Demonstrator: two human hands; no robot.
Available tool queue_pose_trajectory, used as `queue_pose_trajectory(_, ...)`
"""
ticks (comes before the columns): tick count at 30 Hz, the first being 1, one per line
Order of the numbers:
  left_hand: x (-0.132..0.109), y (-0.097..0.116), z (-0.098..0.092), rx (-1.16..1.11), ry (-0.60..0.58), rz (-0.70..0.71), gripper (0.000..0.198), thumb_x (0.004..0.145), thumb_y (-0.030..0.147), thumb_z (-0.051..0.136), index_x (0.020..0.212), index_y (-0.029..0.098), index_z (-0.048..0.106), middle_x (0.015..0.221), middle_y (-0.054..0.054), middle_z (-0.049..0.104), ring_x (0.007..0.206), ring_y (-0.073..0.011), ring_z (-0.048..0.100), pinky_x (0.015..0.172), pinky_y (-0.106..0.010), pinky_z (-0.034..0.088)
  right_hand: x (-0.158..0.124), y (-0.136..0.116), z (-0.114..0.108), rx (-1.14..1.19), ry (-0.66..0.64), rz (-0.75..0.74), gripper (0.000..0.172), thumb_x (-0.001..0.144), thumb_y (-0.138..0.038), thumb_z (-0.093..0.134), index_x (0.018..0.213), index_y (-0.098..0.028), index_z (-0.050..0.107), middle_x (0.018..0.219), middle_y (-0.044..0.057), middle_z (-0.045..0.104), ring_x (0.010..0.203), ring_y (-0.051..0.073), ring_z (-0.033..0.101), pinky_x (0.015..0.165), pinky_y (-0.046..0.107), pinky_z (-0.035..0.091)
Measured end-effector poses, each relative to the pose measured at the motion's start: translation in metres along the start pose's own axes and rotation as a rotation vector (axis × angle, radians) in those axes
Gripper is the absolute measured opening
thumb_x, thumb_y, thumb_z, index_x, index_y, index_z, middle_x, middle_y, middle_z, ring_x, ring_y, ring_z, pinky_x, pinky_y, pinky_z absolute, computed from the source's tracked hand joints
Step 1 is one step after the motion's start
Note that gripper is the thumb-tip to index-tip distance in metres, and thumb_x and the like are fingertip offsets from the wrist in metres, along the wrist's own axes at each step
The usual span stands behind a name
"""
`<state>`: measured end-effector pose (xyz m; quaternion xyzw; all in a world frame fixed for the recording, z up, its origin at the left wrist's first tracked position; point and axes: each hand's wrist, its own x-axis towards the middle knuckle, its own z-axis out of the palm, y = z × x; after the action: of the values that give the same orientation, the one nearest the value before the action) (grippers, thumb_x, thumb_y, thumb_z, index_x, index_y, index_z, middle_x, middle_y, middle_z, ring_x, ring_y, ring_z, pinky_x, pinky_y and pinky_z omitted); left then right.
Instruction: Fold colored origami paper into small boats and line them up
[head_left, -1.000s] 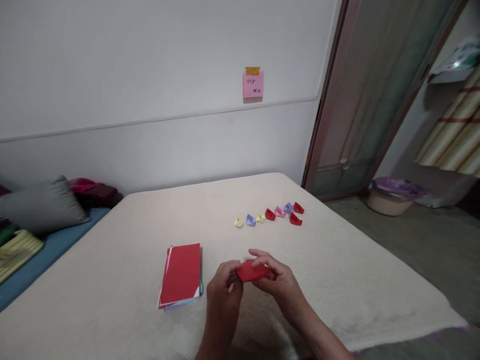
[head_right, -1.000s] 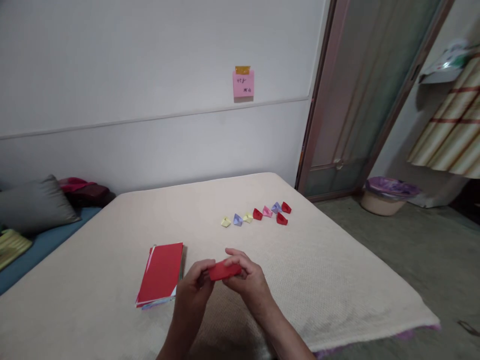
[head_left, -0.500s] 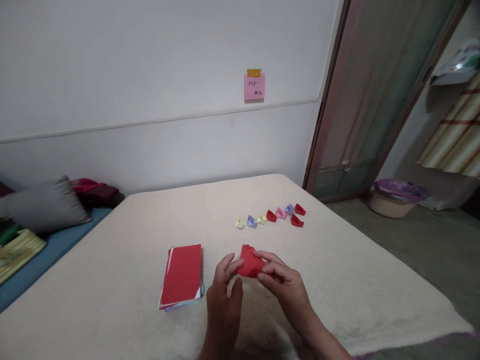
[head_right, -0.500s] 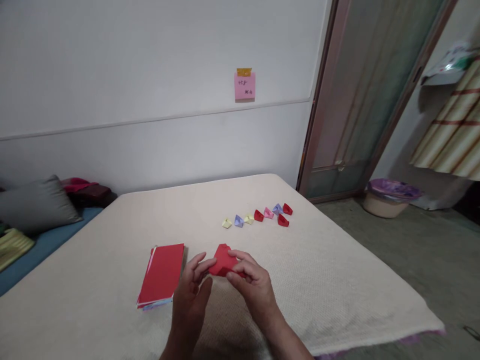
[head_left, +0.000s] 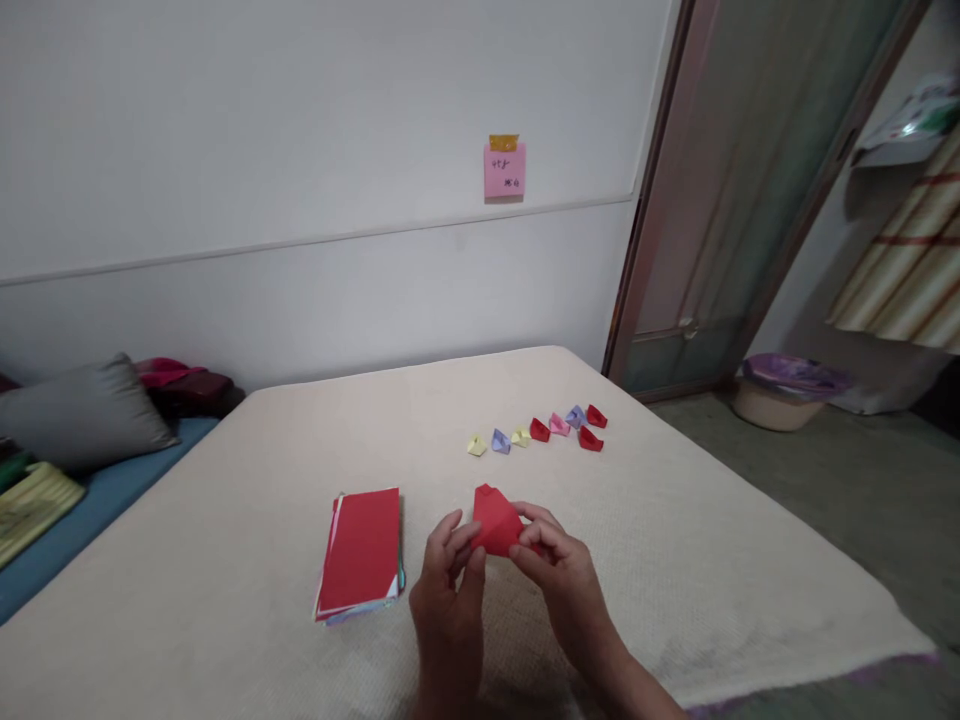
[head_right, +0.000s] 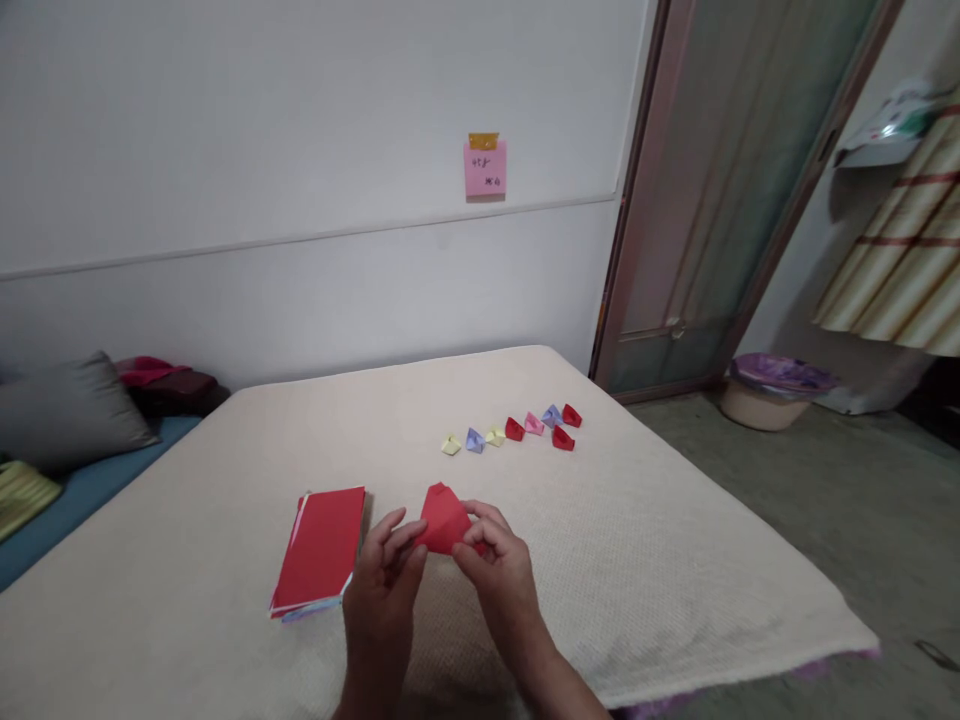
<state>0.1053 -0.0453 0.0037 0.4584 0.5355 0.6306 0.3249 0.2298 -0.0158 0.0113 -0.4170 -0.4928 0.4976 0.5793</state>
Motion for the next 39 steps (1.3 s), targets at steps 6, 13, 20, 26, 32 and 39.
queue_pose_trajectory(6,0.001,-0.003,0.0,0.045,0.038,0.023,0.039,0.08,0.029,0.061,0.117,0.021,0.052,0.106,-0.009,0.07,0.099,-0.0204,0.065,0.085,-0.032,0.053,-0.002,0.002,0.004,0.038,0.02,0.063,0.02,0.062,-0.011,0.061,0.052,-0.018,0.046,0.099,0.005,0.062,0.077,0.018,0.053,0.064,0.027,0.037)
queue_pose_trajectory(13,0.002,-0.005,0.002,0.028,0.058,0.01,0.041,0.08,0.028,0.06,0.119,0.021,0.05,0.106,-0.009,0.07,0.098,-0.02,0.066,0.084,-0.032,0.053,-0.002,0.01,0.011,0.36,-0.01,0.179,0.031,0.061,-0.007,0.062,0.085,-0.023,0.05,0.081,-0.002,0.064,0.066,0.015,0.054,0.06,0.026,0.043)
queue_pose_trajectory(20,-0.002,-0.002,0.0,0.09,-0.006,-0.004,0.041,0.082,0.026,0.058,0.122,0.022,0.049,0.108,-0.009,0.069,0.098,-0.0215,0.065,0.086,-0.036,0.051,-0.003,0.002,0.01,0.385,0.015,0.238,0.054,0.063,-0.014,0.068,0.113,-0.019,0.046,0.091,0.004,0.066,0.071,0.017,0.061,0.067,0.03,0.046)
queue_pose_trajectory(26,-0.002,-0.001,0.002,0.058,0.02,-0.008,0.046,0.079,0.026,0.061,0.123,0.022,0.048,0.114,-0.011,0.065,0.101,-0.0228,0.063,0.088,-0.036,0.05,-0.001,0.0,0.01,0.28,0.013,0.221,0.05,0.061,-0.014,0.069,0.106,-0.02,0.05,0.087,0.002,0.066,0.069,0.017,0.059,0.063,0.028,0.045)
queue_pose_trajectory(32,0.01,0.004,0.001,-0.083,-0.027,-0.18,0.063,0.07,0.023,0.069,0.127,0.02,0.043,0.122,-0.015,0.059,0.09,-0.0214,0.067,0.079,-0.034,0.052,0.002,-0.007,0.005,0.082,0.021,0.158,0.051,0.058,-0.012,0.067,0.106,-0.02,0.052,0.085,0.001,0.064,0.069,0.017,0.059,0.061,0.028,0.045)
queue_pose_trajectory(39,0.014,0.007,-0.001,-0.262,-0.21,-0.357,0.019,0.066,0.02,0.07,0.084,0.013,0.068,0.068,-0.003,0.07,0.068,-0.0176,0.064,0.066,-0.027,0.047,0.003,-0.002,0.002,0.268,0.021,0.268,0.058,0.057,-0.016,0.07,0.112,-0.02,0.051,0.076,-0.002,0.061,0.06,0.014,0.055,0.055,0.025,0.042)
